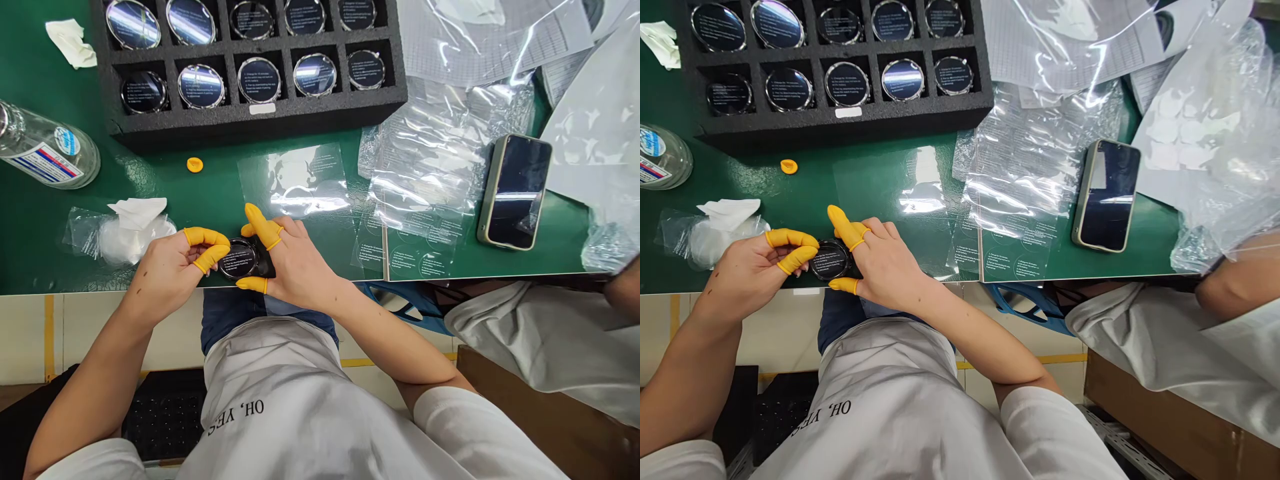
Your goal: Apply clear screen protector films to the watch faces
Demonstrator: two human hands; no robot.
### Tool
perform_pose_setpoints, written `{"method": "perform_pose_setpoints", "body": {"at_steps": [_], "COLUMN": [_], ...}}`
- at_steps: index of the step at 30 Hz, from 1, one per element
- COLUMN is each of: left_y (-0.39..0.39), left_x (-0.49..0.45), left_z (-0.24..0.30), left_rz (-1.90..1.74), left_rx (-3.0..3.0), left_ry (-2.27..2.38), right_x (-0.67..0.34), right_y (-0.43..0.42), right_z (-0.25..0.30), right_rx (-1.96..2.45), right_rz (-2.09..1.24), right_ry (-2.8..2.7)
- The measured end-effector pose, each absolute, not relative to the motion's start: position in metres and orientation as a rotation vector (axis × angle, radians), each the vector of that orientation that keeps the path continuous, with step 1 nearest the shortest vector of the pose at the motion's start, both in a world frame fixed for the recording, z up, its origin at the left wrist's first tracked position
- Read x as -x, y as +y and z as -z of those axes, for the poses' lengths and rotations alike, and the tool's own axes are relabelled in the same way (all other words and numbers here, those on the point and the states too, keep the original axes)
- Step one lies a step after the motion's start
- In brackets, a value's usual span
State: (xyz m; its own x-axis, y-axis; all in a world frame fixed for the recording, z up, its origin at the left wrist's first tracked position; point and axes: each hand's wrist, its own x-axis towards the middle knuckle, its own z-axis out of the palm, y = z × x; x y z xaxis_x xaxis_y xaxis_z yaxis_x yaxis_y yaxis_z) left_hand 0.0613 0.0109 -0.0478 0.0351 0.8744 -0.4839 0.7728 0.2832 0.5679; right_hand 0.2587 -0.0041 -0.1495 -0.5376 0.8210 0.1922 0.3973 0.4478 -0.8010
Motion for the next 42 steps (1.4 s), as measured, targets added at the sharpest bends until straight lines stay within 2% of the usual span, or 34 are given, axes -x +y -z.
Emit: {"method": "perform_pose_setpoints", "body": {"at_steps": [17,23,29,42], "left_y": [0.006,-0.034,-0.085,-0.087], "left_x": [-0.061,-0.062,-0.062,-0.077], "left_z": [0.048,0.047,0.079,0.1], "left_rz": [-0.222,-0.396,-0.596,-0.432], "left_rx": [-1.512,-2.066,-2.774,-2.638], "left_ry": [1.743,1.959,1.715,1.878], "right_x": [-0.259,-0.259,-0.258,-0.257], "right_y": [-0.003,-0.003,-0.004,-0.004], "right_z": [0.149,0.149,0.151,0.15], "right_rx": [1.04,1.036,1.02,1.027], "right_rz": [-0.949,-0.975,-0.979,-0.958], "right_ry": [-2.152,-2.147,-2.136,-2.129]}}
